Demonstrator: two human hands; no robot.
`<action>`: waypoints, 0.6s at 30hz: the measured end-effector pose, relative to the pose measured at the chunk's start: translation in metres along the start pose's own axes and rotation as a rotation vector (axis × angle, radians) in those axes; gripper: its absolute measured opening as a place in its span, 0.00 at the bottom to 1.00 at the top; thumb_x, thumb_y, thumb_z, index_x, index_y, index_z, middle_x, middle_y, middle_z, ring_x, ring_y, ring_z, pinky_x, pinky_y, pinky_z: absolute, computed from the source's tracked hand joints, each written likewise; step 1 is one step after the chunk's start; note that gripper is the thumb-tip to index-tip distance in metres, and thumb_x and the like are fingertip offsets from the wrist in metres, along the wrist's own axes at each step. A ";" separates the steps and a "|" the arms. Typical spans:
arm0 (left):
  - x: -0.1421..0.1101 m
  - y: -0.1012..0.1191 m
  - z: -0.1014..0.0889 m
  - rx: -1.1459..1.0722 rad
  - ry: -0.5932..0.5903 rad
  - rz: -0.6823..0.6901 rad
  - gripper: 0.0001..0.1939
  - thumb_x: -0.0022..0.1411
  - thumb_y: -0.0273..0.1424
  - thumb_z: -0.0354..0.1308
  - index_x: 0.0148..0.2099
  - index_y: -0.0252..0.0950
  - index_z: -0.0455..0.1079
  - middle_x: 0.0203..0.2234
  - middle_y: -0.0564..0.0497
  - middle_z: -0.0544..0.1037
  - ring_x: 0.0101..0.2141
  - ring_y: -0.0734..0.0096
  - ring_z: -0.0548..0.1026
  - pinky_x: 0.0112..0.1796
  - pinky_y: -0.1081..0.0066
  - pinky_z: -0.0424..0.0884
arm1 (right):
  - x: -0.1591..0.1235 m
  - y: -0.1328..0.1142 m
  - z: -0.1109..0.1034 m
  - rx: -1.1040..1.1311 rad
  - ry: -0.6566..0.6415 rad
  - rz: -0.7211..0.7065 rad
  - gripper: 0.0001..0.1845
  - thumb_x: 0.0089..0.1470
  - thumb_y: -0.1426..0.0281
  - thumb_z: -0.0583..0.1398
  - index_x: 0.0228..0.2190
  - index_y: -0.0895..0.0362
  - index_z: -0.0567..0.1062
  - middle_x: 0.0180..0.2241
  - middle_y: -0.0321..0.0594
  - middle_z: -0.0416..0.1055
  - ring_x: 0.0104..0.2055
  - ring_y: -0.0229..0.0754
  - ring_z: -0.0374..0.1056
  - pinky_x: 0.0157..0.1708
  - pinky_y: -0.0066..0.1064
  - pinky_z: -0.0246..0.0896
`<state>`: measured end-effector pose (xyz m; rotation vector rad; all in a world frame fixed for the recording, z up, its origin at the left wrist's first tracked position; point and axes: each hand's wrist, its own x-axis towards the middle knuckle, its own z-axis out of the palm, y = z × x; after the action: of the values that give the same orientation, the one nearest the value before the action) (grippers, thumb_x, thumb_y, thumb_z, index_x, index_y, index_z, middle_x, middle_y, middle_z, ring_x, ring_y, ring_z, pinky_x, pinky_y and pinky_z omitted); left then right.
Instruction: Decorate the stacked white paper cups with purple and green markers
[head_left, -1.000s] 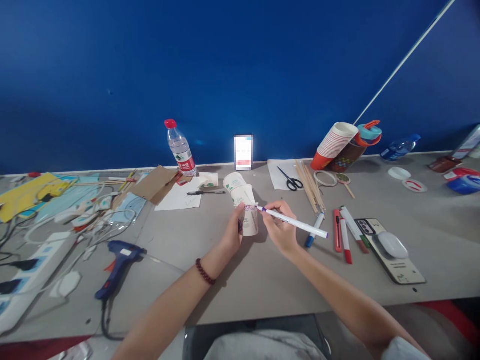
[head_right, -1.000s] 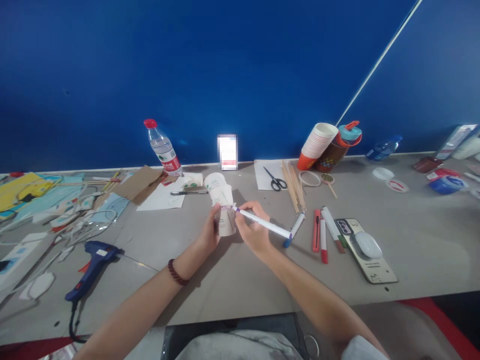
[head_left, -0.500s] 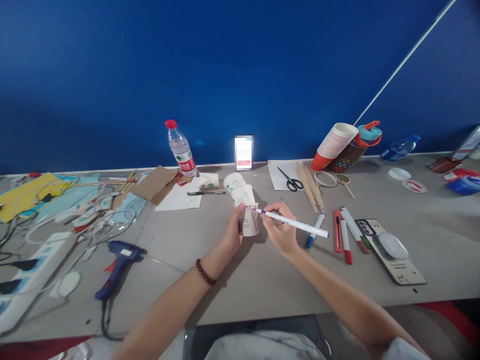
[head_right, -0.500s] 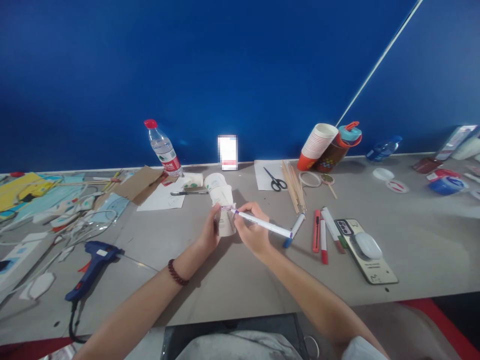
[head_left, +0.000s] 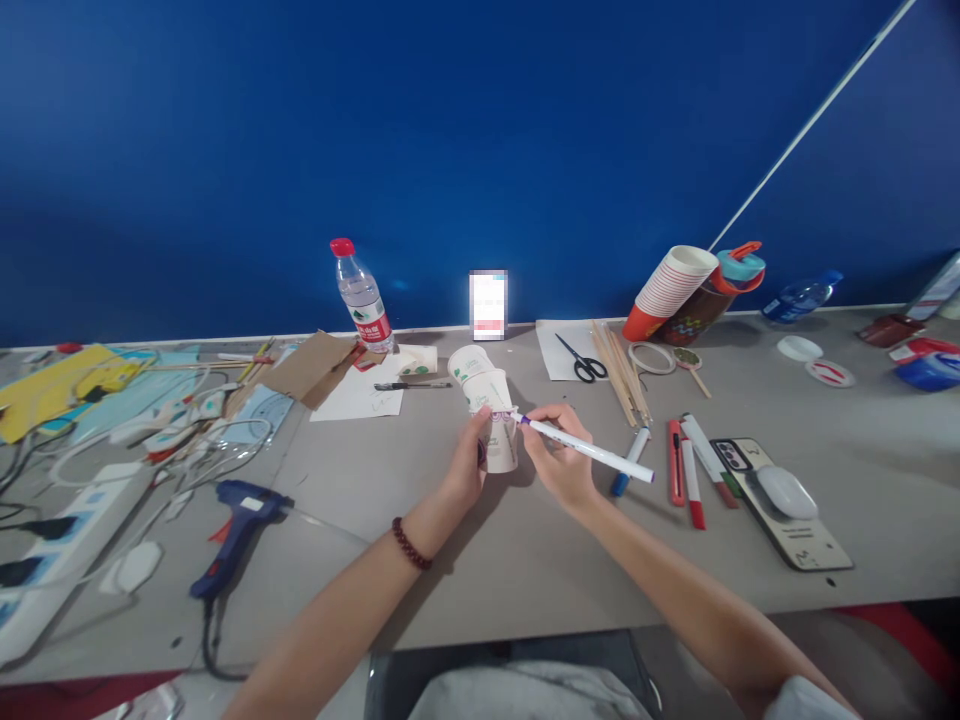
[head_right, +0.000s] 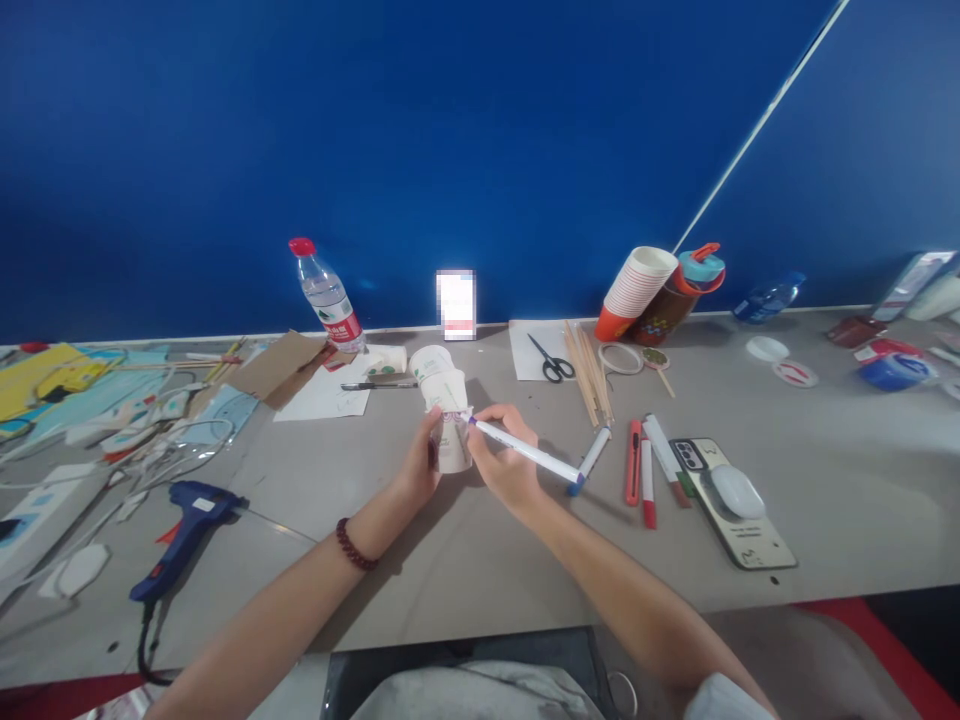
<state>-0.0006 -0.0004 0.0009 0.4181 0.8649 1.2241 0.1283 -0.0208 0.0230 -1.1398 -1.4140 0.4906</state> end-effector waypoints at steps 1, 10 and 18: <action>0.000 0.000 0.000 0.004 0.004 -0.002 0.22 0.50 0.45 0.67 0.40 0.32 0.76 0.32 0.46 0.81 0.33 0.66 0.78 0.35 0.71 0.71 | 0.000 0.000 0.000 -0.005 -0.002 0.001 0.03 0.52 0.70 0.61 0.31 0.53 0.71 0.27 0.35 0.72 0.27 0.38 0.68 0.29 0.31 0.65; -0.001 0.001 0.001 0.018 -0.017 0.008 0.23 0.50 0.46 0.67 0.40 0.31 0.77 0.32 0.47 0.80 0.33 0.67 0.78 0.36 0.71 0.71 | 0.000 0.001 0.000 -0.007 -0.015 0.005 0.03 0.52 0.70 0.61 0.30 0.53 0.71 0.26 0.34 0.71 0.27 0.38 0.68 0.29 0.31 0.64; -0.003 0.002 0.003 0.023 -0.003 0.003 0.23 0.50 0.47 0.67 0.39 0.31 0.78 0.31 0.47 0.80 0.32 0.68 0.77 0.35 0.72 0.71 | 0.002 -0.001 0.000 -0.020 0.013 -0.031 0.02 0.51 0.70 0.60 0.28 0.53 0.70 0.25 0.34 0.70 0.25 0.38 0.67 0.27 0.30 0.63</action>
<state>0.0000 -0.0022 0.0051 0.4394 0.8767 1.2172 0.1282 -0.0193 0.0252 -1.1336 -1.4258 0.4474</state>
